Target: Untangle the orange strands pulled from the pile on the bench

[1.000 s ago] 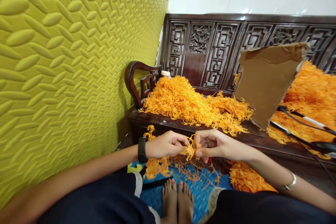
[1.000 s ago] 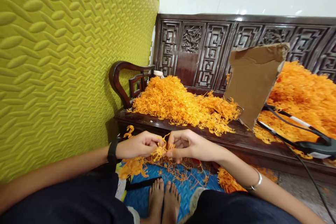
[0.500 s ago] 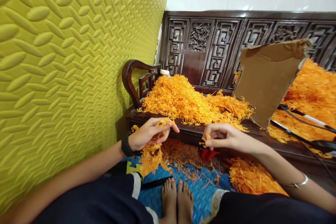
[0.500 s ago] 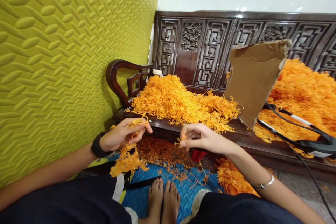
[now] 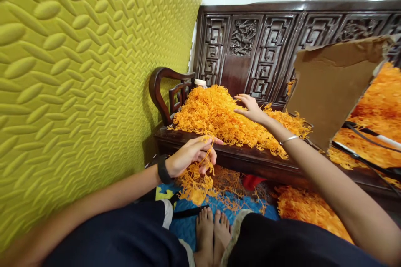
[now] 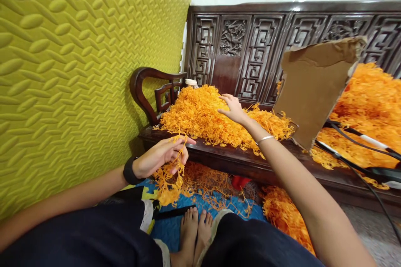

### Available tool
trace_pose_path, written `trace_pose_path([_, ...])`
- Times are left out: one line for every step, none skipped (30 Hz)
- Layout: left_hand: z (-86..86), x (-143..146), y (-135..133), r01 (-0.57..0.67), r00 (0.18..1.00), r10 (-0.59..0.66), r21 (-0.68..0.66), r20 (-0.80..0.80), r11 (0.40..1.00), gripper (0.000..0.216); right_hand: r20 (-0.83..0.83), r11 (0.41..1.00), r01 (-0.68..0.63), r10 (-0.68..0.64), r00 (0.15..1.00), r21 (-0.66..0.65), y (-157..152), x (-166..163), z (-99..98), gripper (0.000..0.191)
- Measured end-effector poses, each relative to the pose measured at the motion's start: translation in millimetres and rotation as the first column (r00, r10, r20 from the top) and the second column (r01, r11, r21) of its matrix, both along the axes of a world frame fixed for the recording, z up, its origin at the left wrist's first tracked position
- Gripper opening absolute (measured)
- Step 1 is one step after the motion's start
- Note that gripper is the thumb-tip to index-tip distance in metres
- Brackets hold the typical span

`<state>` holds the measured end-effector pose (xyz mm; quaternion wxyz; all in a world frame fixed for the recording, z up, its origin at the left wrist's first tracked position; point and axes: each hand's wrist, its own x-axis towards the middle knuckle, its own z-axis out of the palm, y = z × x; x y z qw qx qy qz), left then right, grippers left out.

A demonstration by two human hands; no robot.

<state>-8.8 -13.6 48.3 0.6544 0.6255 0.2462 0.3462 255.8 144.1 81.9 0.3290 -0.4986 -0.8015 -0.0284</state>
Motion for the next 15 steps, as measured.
trace_pose_path([0.1,0.1,-0.6,0.001,1.0,0.0,0.011,-0.024,1.0,0.04,0.059,0.998,0.01,-0.006,0.998,-0.063,5.1,-1.1,1.0,0.057])
trace_pose_path([0.1,0.2,-1.0,0.006,0.999,-0.005,0.022,-0.049,1.0,0.039,0.094,0.994,0.013,-0.003,0.996,-0.107,8.2,-2.4,1.7,0.062])
trace_pose_path([0.1,0.3,-1.3,0.012,0.997,-0.009,0.034,-0.073,0.999,0.038,0.103,0.991,0.01,0.003,0.995,-0.13,9.3,-4.2,2.6,0.063])
trace_pose_path([-0.1,0.4,-1.6,0.017,0.995,-0.013,0.045,-0.095,0.999,0.037,0.104,0.991,0.0,0.014,0.994,-0.136,8.4,-6.8,4.1,0.062])
trace_pose_path([-0.3,0.6,-1.6,0.017,0.994,-0.011,0.056,-0.112,0.998,0.037,0.098,0.991,-0.017,0.031,0.995,-0.132,5.2,-10.2,6.4,0.059])
trace_pose_path([-0.7,0.8,-1.6,0.013,0.992,-0.005,0.069,-0.126,0.998,0.037,0.066,0.991,-0.048,0.057,0.996,-0.122,-0.4,-14.9,9.9,0.055])
trace_pose_path([-1.1,1.0,-1.6,0.004,0.99,0.008,0.084,-0.14,0.996,0.036,0.005,0.989,-0.094,0.095,0.995,-0.11,-8.5,-20.7,14.6,0.049])
trace_pose_path([-1.4,1.2,-1.5,-0.009,0.987,0.025,0.098,-0.161,0.995,0.036,-0.078,0.983,-0.153,0.146,0.986,-0.098,-19.4,-27.6,20.3,0.044])
trace_pose_path([-1.7,1.5,-1.4,-0.027,0.981,0.05,0.12,-0.187,0.992,0.036,-0.171,0.971,-0.222,0.206,0.964,-0.086,-33.0,-35.3,26.7,0.038])
trace_pose_path([-1.9,1.7,-1.3,-0.049,0.973,0.081,0.152,-0.214,0.987,0.037,-0.255,0.953,-0.294,0.267,0.93,-0.074,-49.0,-43.5,33.1,0.034])
trace_pose_path([-1.9,1.9,-1.2,-0.072,0.964,0.118,0.194,-0.238,0.978,0.038,-0.299,0.931,-0.358,0.321,0.898,-0.075,-67.0,-51.7,39.0,0.034])
trace_pose_path([-1.8,2.0,-1.2,-0.093,0.954,0.157,0.243,-0.257,0.966,0.039,-0.291,0.909,-0.409,0.372,0.881,-0.078,-86.0,-59.6,43.7,0.037])
trace_pose_path([-1.6,2.1,-1.3,-0.111,0.944,0.193,0.294,-0.267,0.949,0.04,-0.233,0.89,-0.445,0.413,0.88,-0.104,-105.2,-66.9,46.6,0.042])
trace_pose_path([-1.3,2.1,-1.4,-0.117,0.939,0.216,0.342,-0.269,0.932,0.04,-0.14,0.869,-0.468,0.449,0.883,-0.162,-123.6,-73.2,47.4,0.046])
trace_pose_path([-1.0,2.1,-1.7,-0.115,0.937,0.228,0.381,-0.266,0.917,0.041,-0.038,0.856,-0.467,0.47,0.882,-0.221,-140.3,-78.6,46.1,0.048])
